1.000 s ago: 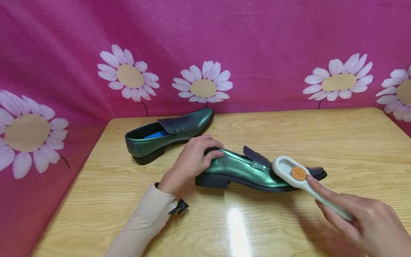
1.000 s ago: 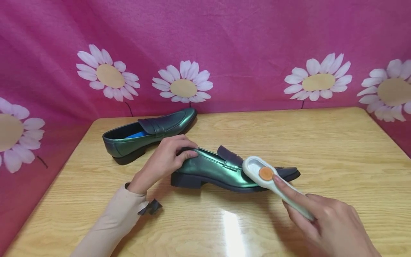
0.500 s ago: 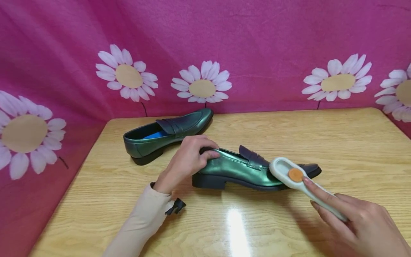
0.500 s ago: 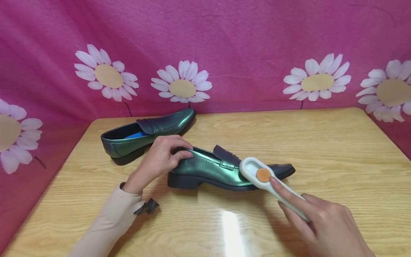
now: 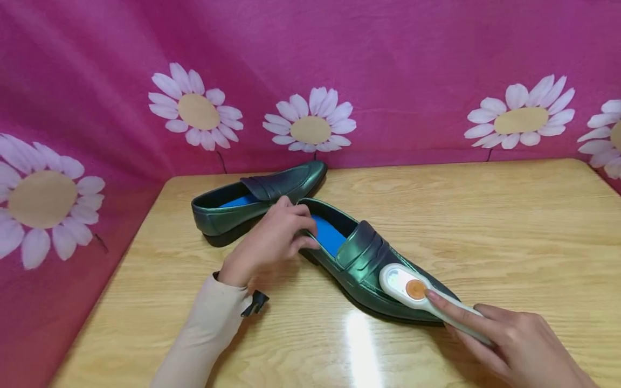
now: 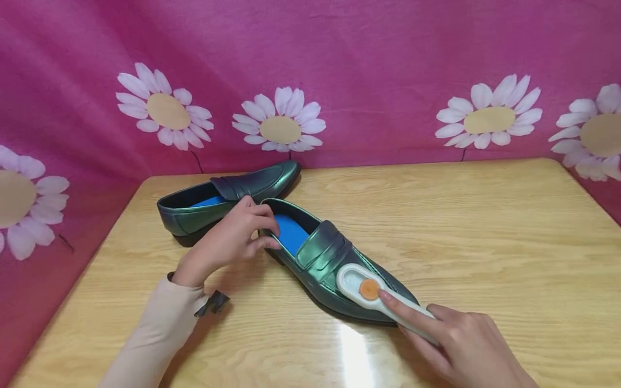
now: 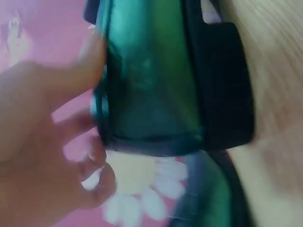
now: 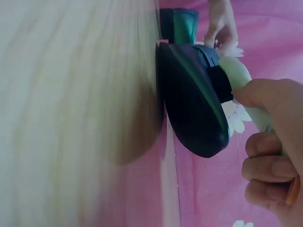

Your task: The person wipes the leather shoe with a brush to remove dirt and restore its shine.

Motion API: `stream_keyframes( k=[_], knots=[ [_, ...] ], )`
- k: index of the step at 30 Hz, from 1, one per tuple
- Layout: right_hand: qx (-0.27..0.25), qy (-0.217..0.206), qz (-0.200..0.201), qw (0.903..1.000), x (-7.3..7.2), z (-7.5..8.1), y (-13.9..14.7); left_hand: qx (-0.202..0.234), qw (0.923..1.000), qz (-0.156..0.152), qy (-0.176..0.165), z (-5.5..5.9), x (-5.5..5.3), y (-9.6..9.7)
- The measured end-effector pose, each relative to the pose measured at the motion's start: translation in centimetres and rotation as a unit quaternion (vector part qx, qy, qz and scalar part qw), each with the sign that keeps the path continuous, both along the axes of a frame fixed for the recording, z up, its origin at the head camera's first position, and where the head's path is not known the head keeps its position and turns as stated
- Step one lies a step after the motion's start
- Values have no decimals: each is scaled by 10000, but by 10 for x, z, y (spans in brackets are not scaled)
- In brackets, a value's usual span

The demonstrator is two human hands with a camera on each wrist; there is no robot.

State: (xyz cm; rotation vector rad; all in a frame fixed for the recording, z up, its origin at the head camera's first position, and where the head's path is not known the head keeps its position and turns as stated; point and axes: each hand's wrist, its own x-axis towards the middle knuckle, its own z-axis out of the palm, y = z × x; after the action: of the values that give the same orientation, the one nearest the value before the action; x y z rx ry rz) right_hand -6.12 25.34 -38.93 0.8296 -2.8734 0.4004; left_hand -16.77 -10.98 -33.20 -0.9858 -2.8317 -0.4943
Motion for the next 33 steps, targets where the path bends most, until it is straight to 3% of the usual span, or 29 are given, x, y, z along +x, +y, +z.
stream_keyframes(
  k=[5,8,12,15,18,22,24,28,30,33],
  knots=[
    [-96,181,263,9994,1,-1,-3,-762,9935,-739,415,3,9,21],
    [-249,445,649,9966,2,0,-6,-752,9920,-999,190,-1,11,30],
    [-364,523,678,9957,5,4,-4,-130,9929,-1124,-356,-9,14,33],
    [-687,518,245,9960,8,9,1,724,9868,-1401,-376,-9,14,37],
    [-1284,598,295,9895,10,12,1,1175,9811,-1511,-277,-3,13,38],
    [-1676,569,1037,9787,11,10,-8,1064,9873,-1176,-91,1,11,31],
    [-1565,557,1096,9800,11,10,-11,1000,9903,-968,20,2,9,28],
    [-1153,504,103,9920,10,16,-6,1178,9906,-690,100,-2,7,28],
    [-1207,585,-372,9903,8,18,0,1416,9886,-510,-4,-5,6,31],
    [-1664,1073,-540,9787,3,18,10,1715,9845,-281,-253,-9,5,34]
  ],
)
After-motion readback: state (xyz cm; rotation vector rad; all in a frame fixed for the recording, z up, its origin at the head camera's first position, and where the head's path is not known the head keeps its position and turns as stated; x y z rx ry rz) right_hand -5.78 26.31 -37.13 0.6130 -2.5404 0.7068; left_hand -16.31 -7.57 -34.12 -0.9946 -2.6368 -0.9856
